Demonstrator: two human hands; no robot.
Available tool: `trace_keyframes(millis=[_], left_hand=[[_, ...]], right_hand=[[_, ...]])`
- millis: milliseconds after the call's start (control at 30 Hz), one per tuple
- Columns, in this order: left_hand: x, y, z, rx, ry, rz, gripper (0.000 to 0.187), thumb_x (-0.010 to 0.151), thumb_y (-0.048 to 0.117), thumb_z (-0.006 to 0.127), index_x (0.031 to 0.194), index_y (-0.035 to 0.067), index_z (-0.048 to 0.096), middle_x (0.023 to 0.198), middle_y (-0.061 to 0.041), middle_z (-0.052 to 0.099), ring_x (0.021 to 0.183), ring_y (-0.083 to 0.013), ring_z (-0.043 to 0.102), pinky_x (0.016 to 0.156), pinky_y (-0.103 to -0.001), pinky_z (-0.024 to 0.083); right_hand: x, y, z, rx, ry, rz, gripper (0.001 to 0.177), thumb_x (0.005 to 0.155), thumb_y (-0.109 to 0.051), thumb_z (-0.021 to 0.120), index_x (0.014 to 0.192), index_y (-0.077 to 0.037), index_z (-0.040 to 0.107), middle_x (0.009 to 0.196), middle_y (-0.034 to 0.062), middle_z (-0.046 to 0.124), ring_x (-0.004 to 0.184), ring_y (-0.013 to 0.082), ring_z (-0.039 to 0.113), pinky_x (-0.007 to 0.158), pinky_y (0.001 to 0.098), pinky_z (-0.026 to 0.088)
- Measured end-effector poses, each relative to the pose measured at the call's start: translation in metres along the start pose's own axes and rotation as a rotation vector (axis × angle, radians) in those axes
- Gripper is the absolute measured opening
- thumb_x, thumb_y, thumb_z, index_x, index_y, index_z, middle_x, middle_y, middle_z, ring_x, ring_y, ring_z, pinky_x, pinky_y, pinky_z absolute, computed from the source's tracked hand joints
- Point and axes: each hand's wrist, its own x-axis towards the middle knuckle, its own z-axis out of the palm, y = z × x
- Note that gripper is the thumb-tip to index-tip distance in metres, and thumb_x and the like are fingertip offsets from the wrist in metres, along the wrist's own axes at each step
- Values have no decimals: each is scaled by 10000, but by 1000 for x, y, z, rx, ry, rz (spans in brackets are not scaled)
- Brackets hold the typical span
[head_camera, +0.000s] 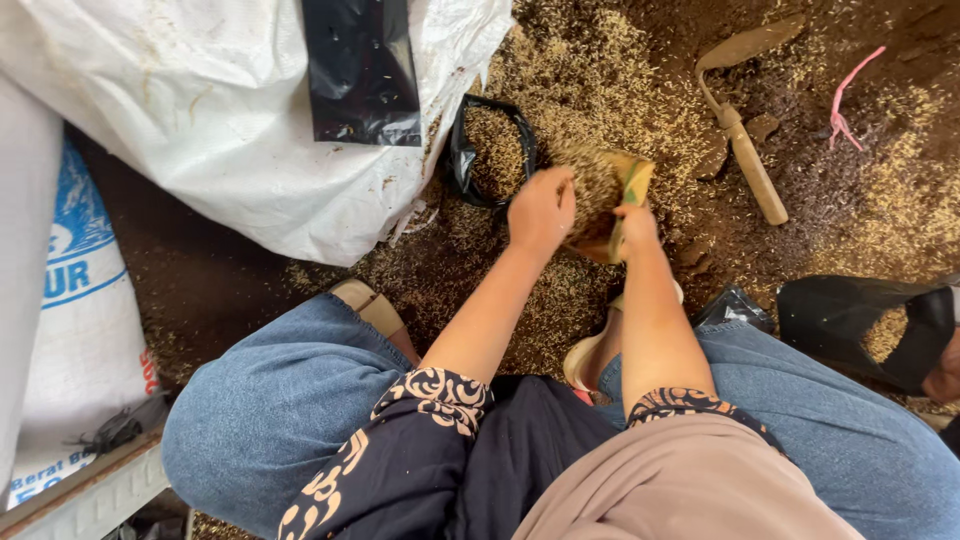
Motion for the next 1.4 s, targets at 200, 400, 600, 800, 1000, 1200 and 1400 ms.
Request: trace_keyframes(millis=[200,400,600,800,1000,1200,1400], left_hand=[[75,-43,-70,623,261,107,372,666,19,723,1024,120,735,1129,-124,658,1047,-321,641,954,-487,455],[104,-88,-78,641,147,-20,120,952,57,614,1059,61,668,1268,-176,613,1120,-380,636,887,-469,558],[65,-85,-98,297,187,-100,126,1101,182,563,1067,63,543,1025,-169,647,926,-400,621,794,-519,493],[27,-70,-102,31,484,248,118,993,69,635,1006,49,520,997,-160,590,887,-390,578,801,-480,511],[34,-71,-112,290,236,244,459,766,1,696,1208,13,573,1140,-270,580,902,-466,622,708,-536,511],[57,-56,-109,319,270,212,171,880,103,738,1002,53,630,951,-180,690,859,-416,675,756,-514,539],[50,-41,-77,292,89,287,166,910,146,715,1069,111,682,839,-172,703,784,-404,675,696,-517,528]], right_hand=[[-32,-80,-5,-49,13,-96,871,890,-3,490,1650,-216,120,1683,148,191,1527,315,237,1236,551,191],[-66,-120,36,-203,-40,-142,865,903,-78,525,1632,-185,71,1694,122,194,1536,304,266,1222,561,212],[-59,-109,68,-173,-105,-43,818,993,-150,602,1641,-26,119,1708,229,123,1568,350,173,1245,574,185],[-69,-95,57,-358,-98,-10,772,909,-142,547,1620,-140,245,1655,179,290,1534,345,271,1222,588,211],[-78,-95,42,-394,-158,-33,877,893,-133,580,1642,-128,125,1697,165,174,1550,319,214,1232,525,226],[-98,-92,54,-514,-232,-34,920,883,-136,585,1634,-151,55,1692,149,119,1540,315,216,1224,512,248],[-65,-74,62,-423,-169,48,800,951,-216,562,1626,-26,178,1669,252,234,1536,375,265,1224,536,260]])
